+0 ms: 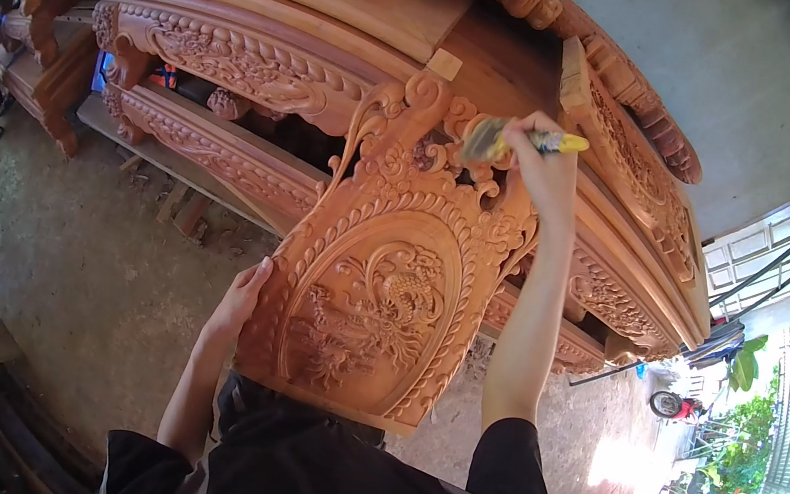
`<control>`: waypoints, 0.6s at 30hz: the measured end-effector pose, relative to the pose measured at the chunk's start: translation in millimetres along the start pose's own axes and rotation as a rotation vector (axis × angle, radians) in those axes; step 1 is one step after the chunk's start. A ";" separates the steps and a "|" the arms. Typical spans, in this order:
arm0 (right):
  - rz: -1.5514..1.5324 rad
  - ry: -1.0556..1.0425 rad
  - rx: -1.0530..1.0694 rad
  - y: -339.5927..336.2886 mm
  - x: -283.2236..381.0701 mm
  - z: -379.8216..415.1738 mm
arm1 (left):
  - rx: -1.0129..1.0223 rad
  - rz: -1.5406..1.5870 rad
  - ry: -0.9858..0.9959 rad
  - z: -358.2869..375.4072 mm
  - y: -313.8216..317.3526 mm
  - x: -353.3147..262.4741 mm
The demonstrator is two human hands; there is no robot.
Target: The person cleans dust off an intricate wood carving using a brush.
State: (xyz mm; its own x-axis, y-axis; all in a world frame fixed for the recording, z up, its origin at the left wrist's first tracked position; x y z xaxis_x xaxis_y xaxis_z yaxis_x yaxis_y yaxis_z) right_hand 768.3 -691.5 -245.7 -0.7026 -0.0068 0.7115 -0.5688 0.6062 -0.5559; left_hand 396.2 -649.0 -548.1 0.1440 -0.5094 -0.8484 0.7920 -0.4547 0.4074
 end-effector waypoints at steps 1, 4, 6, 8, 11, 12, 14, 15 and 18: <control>0.144 -0.121 -0.170 1.1 6.0 -0.5 | 0.002 0.004 -0.002 0.5 0.7 -0.9; 0.055 -0.031 0.170 17.8 14.0 -2.8 | 0.024 -0.012 0.021 3.4 3.4 -5.5; 0.196 0.043 0.198 24.2 14.0 -6.7 | 0.008 0.010 -0.008 5.6 4.3 -6.9; 0.278 -0.292 -0.228 15.1 27.1 -11.7 | -0.004 0.036 -0.035 6.7 7.3 -6.7; 0.090 -0.015 0.232 27.8 14.5 -19.6 | 0.000 0.048 -0.032 9.7 10.4 -12.5; 0.089 -0.016 0.232 24.6 18.2 -19.9 | -0.011 0.036 -0.043 11.6 11.3 -14.4; 0.448 -0.110 -0.100 5.2 32.5 -21.7 | -0.025 0.030 -0.051 11.6 10.8 -13.5; 0.469 -0.241 -0.247 3.0 32.5 -23.0 | -0.016 0.034 -0.035 10.0 9.9 -11.3; 0.060 0.121 0.237 9.6 6.9 -29.0 | -0.004 0.027 -0.007 4.6 7.2 -7.5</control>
Point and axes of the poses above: each hand's wrist, its own z-axis away from the middle knuckle, its own y-axis out of the palm, x = y × z, the point moved 5 cm from there along -z, towards the middle knuckle, and after that the axes turned 4 degrees about z, right-handed, at the moved point
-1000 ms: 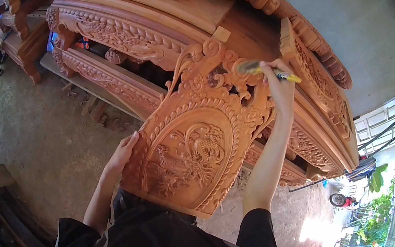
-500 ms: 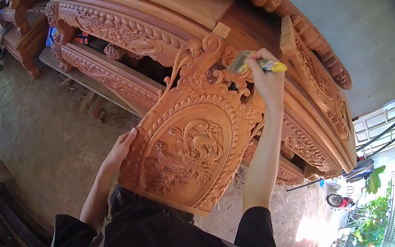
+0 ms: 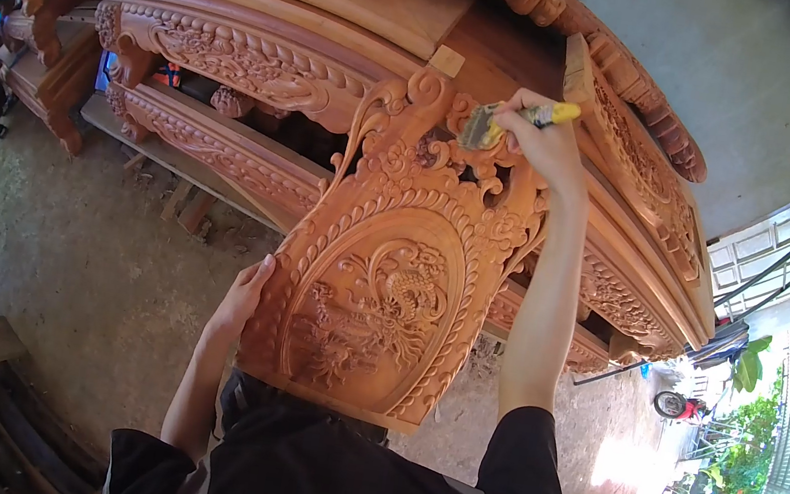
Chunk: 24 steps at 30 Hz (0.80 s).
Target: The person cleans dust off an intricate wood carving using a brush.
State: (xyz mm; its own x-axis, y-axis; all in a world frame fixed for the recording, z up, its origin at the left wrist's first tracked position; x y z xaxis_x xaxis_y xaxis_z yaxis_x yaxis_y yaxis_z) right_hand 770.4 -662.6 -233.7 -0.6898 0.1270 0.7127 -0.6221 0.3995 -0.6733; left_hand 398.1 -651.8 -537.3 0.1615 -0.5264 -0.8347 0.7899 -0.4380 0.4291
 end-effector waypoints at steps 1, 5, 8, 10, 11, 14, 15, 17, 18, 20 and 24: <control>0.001 -0.002 0.005 -0.2 -0.1 0.5 | -0.002 -0.006 0.008 0.3 -1.2 1.3; 0.399 -0.148 -0.358 -16.9 5.9 5.6 | 0.010 -0.010 -0.021 0.4 -0.8 1.8; 0.196 -0.076 -0.192 -30.0 -8.2 3.3 | -0.013 0.022 -0.020 3.2 1.6 -1.1; 0.187 0.022 -0.105 -25.6 -10.2 5.4 | 0.005 -0.005 -0.017 2.0 0.0 0.0; 0.167 -0.048 -0.225 -23.3 -4.9 8.3 | 0.011 -0.008 -0.019 1.8 1.9 0.5; 0.104 -0.088 -0.240 -36.3 -21.7 9.3 | -0.044 0.035 0.000 0.7 3.8 -0.9; 0.156 -0.041 -0.205 -42.2 -27.3 10.8 | -0.023 0.027 -0.015 1.9 2.6 -0.2; 0.204 0.009 -0.172 -40.1 -34.6 12.3 | -0.003 0.014 -0.033 3.6 -2.0 2.0; 0.194 -0.049 -0.245 -37.6 -33.1 14.3 | 0.018 0.018 -0.034 2.6 -3.5 3.2; 0.179 -0.170 -0.393 -36.4 -24.6 20.3 | 0.051 0.014 -0.036 -0.4 -0.8 3.8; 0.348 -0.031 -0.435 -41.8 -18.5 34.7 | 0.031 0.037 -0.005 -0.1 2.0 3.1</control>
Point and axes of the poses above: each hand's wrist, its own z-axis away from the middle knuckle, its own y-axis out of the palm, x = y × z, the point moved 5 cm from there along -z, towards the middle knuckle, and after that the axes turned 4 degrees about z, right-handed, at the moved point
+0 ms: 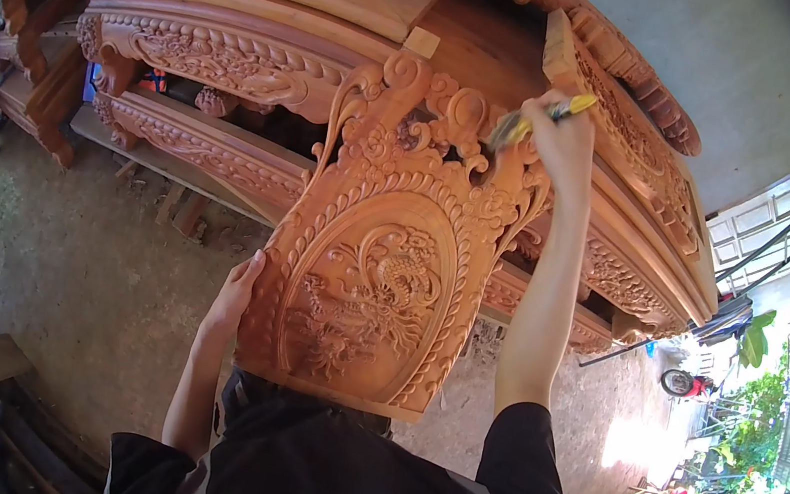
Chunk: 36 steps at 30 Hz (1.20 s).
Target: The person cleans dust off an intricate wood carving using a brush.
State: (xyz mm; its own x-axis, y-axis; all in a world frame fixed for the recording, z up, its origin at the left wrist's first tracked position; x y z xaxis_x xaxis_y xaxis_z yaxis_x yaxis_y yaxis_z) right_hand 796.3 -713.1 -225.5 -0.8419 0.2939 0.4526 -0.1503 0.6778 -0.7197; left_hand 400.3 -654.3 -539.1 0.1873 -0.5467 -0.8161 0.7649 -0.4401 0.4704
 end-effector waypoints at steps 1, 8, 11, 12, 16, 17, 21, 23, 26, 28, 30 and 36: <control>0.099 -0.031 -0.156 -1.8 5.3 3.8 | 0.008 0.017 -0.001 1.3 0.5 0.1; 0.108 -0.019 -0.139 -13.1 -0.5 50.9 | 0.029 0.017 -0.014 2.1 1.7 -2.4; -0.157 -0.199 -0.463 -8.5 -16.4 75.5 | 0.013 0.020 -0.017 5.4 4.2 -5.2; -0.151 -0.187 -0.470 -11.2 -22.8 85.7 | 0.006 -0.001 0.005 3.6 1.2 -3.8; -0.454 0.249 -0.090 -19.3 -56.0 141.7 | -0.035 -0.023 -0.011 4.6 0.3 -6.3; -0.537 0.336 0.101 -17.9 -59.0 155.4 | -0.023 -0.037 -0.024 3.1 -2.1 -2.5; -0.546 0.359 -0.140 -10.4 -58.1 190.0 | -0.032 -0.027 0.007 2.0 -0.4 -3.8; -0.241 0.176 -0.436 -12.2 -62.7 214.5 | -0.033 -0.030 -0.011 4.1 -1.9 -1.8; -0.279 0.304 -0.223 -7.3 -69.5 259.0 | -0.103 -0.056 -0.004 -1.1 -14.0 2.9; -0.295 0.383 -0.056 -11.0 -72.8 293.5 | -0.090 -0.082 0.002 2.0 -6.2 -2.9; -0.454 0.574 0.447 -12.9 -56.9 317.1 | -0.105 -0.122 -0.015 1.2 -12.4 -1.2; -0.099 0.070 -0.011 -18.8 -40.8 294.9 | -0.046 -0.028 -0.042 2.6 -2.1 -2.7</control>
Point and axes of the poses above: each hand's wrist, its own z-axis away from the middle knuckle, its own y-axis out of the palm, x = y × z, the point moved 5 cm from there along -z, towards the middle knuckle, and after that the axes turned 4 degrees about z, right-handed, at the moved point
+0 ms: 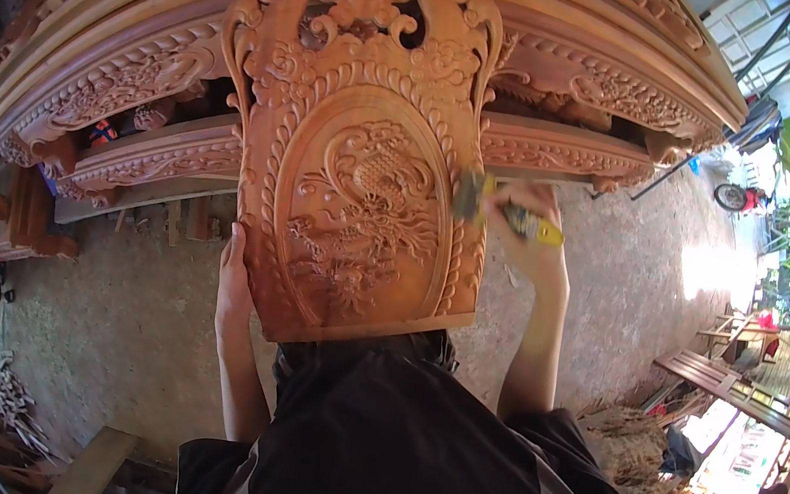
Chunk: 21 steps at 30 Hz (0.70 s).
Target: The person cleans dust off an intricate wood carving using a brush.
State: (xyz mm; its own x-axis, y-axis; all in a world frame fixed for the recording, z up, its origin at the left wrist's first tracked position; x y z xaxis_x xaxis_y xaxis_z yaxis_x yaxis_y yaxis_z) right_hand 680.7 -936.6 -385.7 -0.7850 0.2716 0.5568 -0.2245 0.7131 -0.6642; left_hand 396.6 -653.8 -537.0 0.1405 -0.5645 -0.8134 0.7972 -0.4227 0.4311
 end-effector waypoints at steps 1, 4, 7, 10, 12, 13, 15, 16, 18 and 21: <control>0.003 0.000 -0.045 3.0 0.2 -13.0 | 0.000 0.020 -0.003 1.0 0.2 0.6; -0.014 0.026 -0.202 18.9 -0.8 -44.8 | 0.069 -0.017 -0.046 -6.1 -17.5 8.6; -0.049 0.004 -0.204 17.5 7.1 -49.2 | -0.095 0.009 0.028 0.3 0.0 3.1; -0.031 -0.138 -0.004 11.4 15.5 -40.5 | -0.055 -0.070 -0.028 -6.7 -19.8 10.2; -0.209 0.152 0.448 13.7 6.1 -23.4 | -0.005 -0.062 -0.013 -7.0 -18.1 9.2; -0.207 0.144 0.455 4.7 6.9 -18.9 | 0.046 -0.063 -0.001 -6.4 -15.5 8.2; -0.205 0.336 0.644 1.2 0.2 -4.9 | 0.035 -0.038 0.031 -4.3 -8.1 5.9; -0.205 0.338 0.646 4.2 -2.9 -4.6 | 0.033 -0.022 0.058 -3.4 -5.0 4.2; 0.137 -0.065 0.101 -12.4 3.3 -21.1 | 0.043 0.002 0.047 -2.9 -3.2 4.1; 0.246 -0.059 -0.149 -14.9 1.8 -28.9 | 0.034 0.007 0.028 -2.2 -3.8 3.9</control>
State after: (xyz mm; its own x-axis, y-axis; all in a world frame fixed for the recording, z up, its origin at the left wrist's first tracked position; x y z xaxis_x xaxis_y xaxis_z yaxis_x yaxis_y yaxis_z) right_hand 699.3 -928.0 -360.3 -0.8384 0.4134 0.3553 0.0609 0.7187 -0.6926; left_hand 395.4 -652.9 -542.7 0.1632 -0.5477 -0.8206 0.7757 -0.4427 0.4498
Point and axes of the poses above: each hand's wrist, its own z-axis away from the middle knuckle, its own y-axis out of the palm, x = y × z, the point moved 5 cm from there along -z, towards the middle knuckle, and after that the axes turned 4 degrees about z, right-handed, at the moved point
